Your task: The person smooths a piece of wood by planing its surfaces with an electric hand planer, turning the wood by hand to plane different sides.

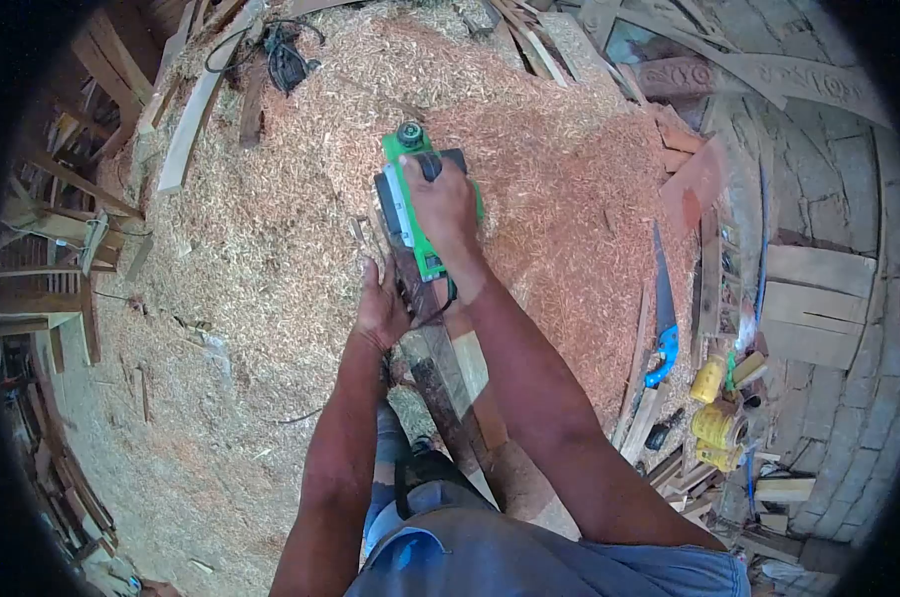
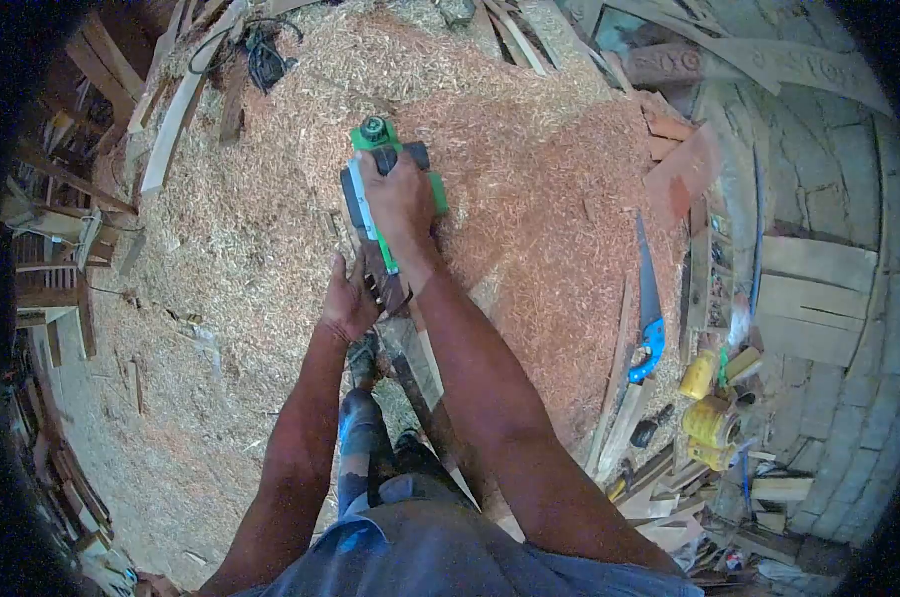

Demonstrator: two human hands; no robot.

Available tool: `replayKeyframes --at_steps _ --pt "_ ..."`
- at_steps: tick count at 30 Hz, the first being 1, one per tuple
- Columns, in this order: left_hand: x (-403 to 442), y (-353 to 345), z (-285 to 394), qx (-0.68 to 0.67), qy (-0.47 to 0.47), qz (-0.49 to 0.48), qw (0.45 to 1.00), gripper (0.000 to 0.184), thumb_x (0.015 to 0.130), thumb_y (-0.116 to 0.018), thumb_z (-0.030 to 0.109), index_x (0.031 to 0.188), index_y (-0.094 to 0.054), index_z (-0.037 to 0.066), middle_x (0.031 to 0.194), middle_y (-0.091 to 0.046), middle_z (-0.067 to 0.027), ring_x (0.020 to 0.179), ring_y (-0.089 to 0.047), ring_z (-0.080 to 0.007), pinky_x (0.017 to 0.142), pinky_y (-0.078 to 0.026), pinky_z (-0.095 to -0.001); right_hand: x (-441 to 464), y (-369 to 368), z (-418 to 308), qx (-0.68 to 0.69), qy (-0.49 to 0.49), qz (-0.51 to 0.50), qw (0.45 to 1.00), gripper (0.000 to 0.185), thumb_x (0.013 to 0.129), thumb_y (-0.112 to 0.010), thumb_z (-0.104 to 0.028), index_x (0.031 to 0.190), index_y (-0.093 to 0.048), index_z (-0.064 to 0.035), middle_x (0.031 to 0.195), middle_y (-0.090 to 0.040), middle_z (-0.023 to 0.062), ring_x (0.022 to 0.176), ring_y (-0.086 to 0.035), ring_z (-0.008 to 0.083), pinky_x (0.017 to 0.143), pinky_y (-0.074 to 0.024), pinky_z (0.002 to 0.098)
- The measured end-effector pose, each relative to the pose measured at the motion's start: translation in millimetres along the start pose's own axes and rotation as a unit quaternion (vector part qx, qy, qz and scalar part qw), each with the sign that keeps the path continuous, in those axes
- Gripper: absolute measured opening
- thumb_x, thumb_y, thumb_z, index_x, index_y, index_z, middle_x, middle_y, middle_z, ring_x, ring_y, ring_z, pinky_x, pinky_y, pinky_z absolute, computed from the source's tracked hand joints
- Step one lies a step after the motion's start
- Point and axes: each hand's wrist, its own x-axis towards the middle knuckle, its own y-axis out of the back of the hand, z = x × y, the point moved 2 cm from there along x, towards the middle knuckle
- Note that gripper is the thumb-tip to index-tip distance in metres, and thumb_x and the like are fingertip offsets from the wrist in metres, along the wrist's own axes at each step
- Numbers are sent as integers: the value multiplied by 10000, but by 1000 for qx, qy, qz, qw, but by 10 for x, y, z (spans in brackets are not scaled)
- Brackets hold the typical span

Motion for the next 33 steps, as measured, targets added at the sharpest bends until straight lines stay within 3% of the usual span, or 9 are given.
replayKeyframes --at_steps 5,8,9,10,14,17,23,31,33 --pt "446 659 142 196 24 173 965 881 1013 -471 762 1630 -433 135 1465 -571 -251 1302 -566 -414 1169 -393 -524 -1006 358 554 5 9 -19 1000 570 986 -702 -531 1196 -708 -1 1063 -735 269 1002 -707 482 887 -545 540" --pt "372 84 335 527 -307 312 728 748 970 -718 528 1571 -516 131 1426 -588 -291 1313 -563 -436 1146 -426 -527 -2392 879 1036 -24 -55 -36 998 457 978 -761 -385 1232 -681 -14 1059 -727 261 1007 -721 429 885 -557 503" --pt "360 -120 431 632 -373 314 602 755 962 -734 486 1580 -502 121 1494 -544 -320 1417 -494 -471 1191 -384 -551 -2876 1005 1314 -1 -56 -29 998 398 959 -787 -288 1227 -670 -18 1018 -740 238 951 -737 408 848 -572 483" --pt "540 -195 506 642 -405 257 598 741 962 -729 478 1579 -507 134 1545 -516 -282 1465 -429 -487 1221 -338 -554 -3269 1242 1409 -3 -179 -122 976 685 939 -780 -479 1361 -617 36 1159 -723 313 1069 -717 488 950 -562 530" --pt "1018 -473 798 785 -408 58 462 629 1011 -694 415 1513 -570 58 1548 -564 -209 1510 -398 -467 1290 -254 -544 -4332 1543 1974 -60 -132 -78 986 460 909 -824 -312 1200 -655 0 991 -723 250 905 -734 416 800 -567 498" --pt "995 -558 761 785 -388 62 478 533 1011 -694 399 1421 -656 60 1449 -659 -164 1440 -519 -385 1312 -216 -530 -4246 1453 1912 -92 -97 -21 991 334 899 -843 -242 1089 -676 -24 859 -721 206 759 -737 386 679 -563 478" --pt "1136 -422 935 786 -354 -9 506 505 973 -714 408 1405 -692 148 1400 -705 -121 1505 -420 -446 1300 -229 -528 -3108 1036 1388 -25 -69 -4 997 361 911 -843 -313 1028 -668 -19 779 -701 208 691 -713 423 630 -549 493" --pt "1107 -644 1217 786 -231 13 573 726 1078 -369 680 1370 -735 125 1477 -629 -215 1447 -446 -454 1284 -254 -502 -1748 530 792 -13 -101 -19 995 539 944 -773 -512 1117 -674 -11 862 -730 296 820 -715 531 720 -569 589" --pt "1077 -769 1373 676 -112 -1 729 842 1088 -282 700 1447 -655 36 1538 -573 -233 1528 -384 -404 1305 -215 -481 -1252 386 509 -32 -81 1 996 478 944 -791 -456 1071 -684 -7 860 -724 273 807 -716 501 711 -559 542"
